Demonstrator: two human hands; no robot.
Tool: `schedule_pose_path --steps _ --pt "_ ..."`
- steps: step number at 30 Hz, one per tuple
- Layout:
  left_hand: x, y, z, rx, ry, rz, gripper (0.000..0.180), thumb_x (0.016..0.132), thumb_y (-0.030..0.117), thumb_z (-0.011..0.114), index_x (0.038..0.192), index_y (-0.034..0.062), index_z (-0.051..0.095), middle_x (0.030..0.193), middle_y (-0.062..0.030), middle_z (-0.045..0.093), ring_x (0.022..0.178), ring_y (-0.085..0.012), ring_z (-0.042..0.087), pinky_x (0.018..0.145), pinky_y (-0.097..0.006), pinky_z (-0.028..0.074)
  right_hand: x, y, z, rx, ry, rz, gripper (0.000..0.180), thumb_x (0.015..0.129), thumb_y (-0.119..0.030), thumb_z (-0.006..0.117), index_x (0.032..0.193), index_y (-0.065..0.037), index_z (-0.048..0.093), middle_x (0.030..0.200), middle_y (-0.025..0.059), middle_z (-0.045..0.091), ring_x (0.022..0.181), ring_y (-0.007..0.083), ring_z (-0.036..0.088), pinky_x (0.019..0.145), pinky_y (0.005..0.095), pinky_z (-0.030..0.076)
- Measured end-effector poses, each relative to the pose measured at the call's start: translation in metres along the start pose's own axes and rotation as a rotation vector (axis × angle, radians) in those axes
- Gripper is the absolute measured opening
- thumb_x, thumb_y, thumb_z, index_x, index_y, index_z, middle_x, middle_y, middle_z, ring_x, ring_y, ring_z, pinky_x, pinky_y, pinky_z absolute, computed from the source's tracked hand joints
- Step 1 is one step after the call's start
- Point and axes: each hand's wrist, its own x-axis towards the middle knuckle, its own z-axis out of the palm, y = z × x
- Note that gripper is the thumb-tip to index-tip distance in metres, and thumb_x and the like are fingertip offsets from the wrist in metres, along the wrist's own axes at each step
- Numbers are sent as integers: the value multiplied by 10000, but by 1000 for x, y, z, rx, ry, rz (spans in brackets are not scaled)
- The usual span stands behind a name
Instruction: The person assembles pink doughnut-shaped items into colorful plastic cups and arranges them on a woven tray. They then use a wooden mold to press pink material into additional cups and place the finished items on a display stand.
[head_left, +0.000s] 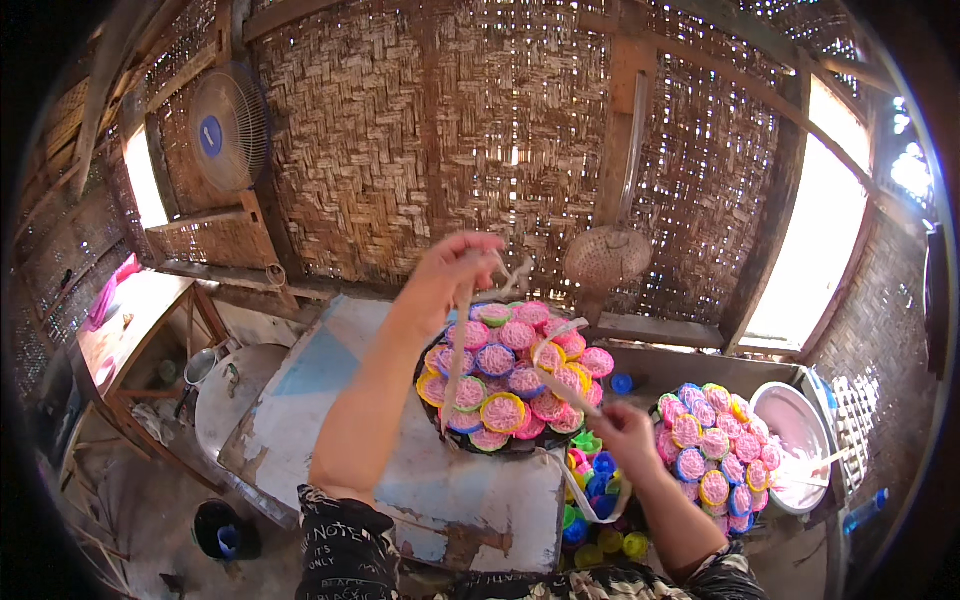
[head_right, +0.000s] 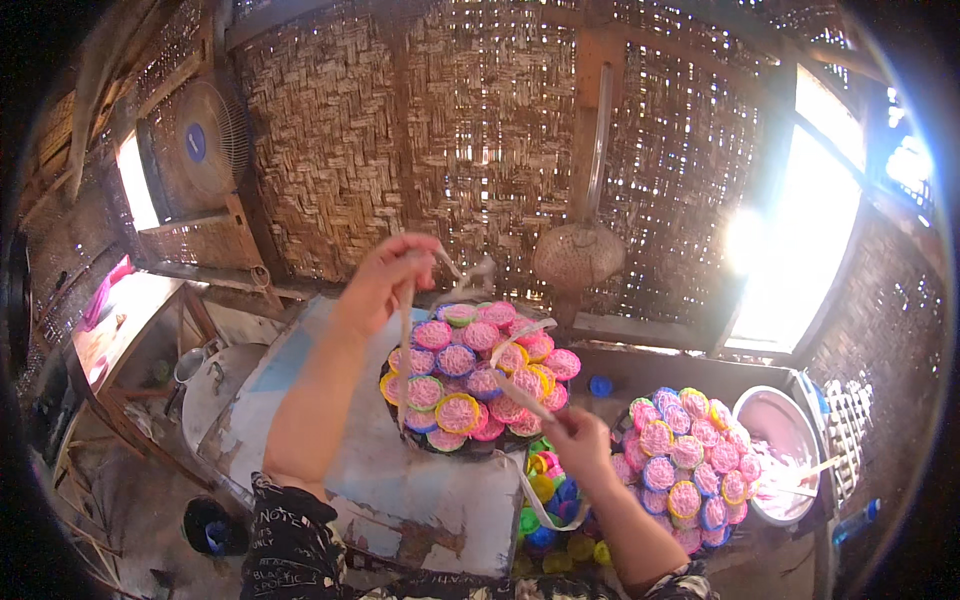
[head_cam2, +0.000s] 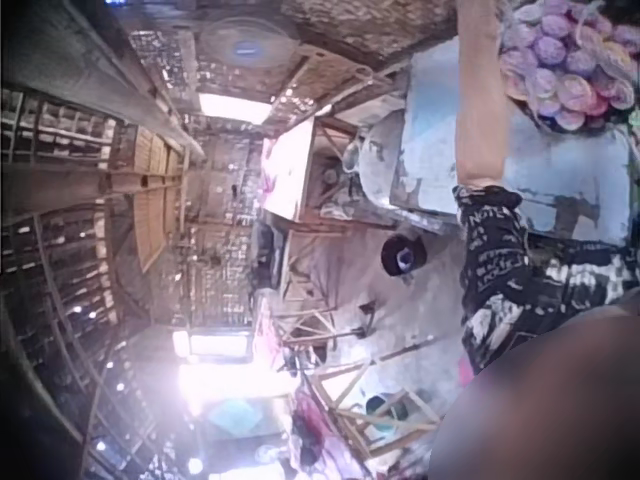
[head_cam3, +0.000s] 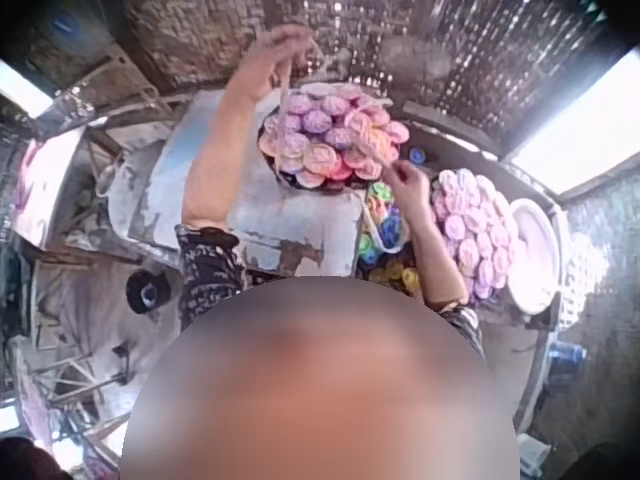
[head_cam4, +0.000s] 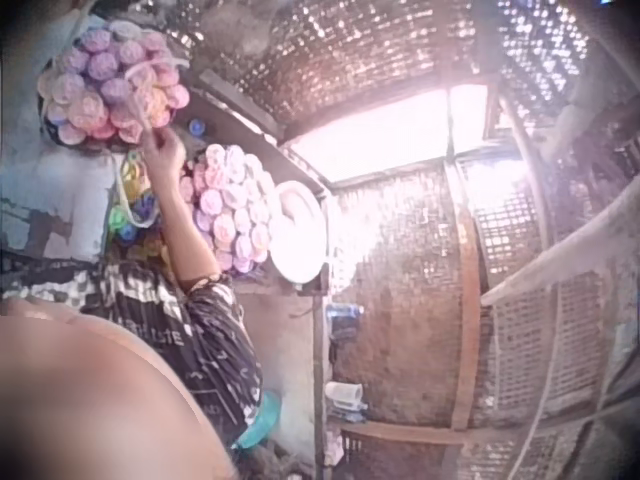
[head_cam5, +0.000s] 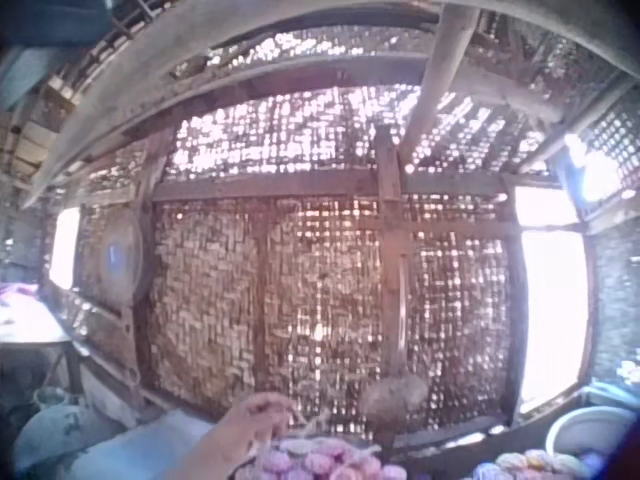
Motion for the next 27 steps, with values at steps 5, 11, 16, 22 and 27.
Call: schedule_pose_path --steps 5,11,16,22,27 --pt "24 55 -18 143 157 62 246 809 111 598 1045 41 588 769 -2 562 616 -68 503 551 -199 424 35 -92 -60 443 -20 -10 216 826 -207 629 889 -6 586 682 31 556 539 104 528 483 255 456" --pt "34 110 -60 157 424 222 249 857 113 532 1096 45 552 750 -23 568 612 -86 500 564 -230 439 82 -187 -110 556 -108 -81 180 838 -200 591 903 -34 577 642 13 530 540 110 525 520 273 456" --pt "38 118 -111 262 632 323 230 895 64 441 1110 33 514 796 -65 589 677 -122 546 584 -265 456 114 -237 -92 442 -217 -74 155 832 -186 591 903 -48 605 682 -14 548 585 101 534 622 305 488" --pt "25 111 -161 102 728 448 184 879 20 432 1053 32 490 758 -91 586 671 -159 570 569 -291 475 123 -273 -50 449 -322 -100 193 788 -181 640 842 -13 563 712 56 555 623 168 566 607 352 520" --pt "5 124 -179 142 781 488 161 876 33 441 1034 47 471 808 -90 586 744 -180 599 616 -309 499 126 -287 -33 464 -374 -130 201 790 -206 636 856 -29 568 711 37 552 615 152 557 644 347 513"
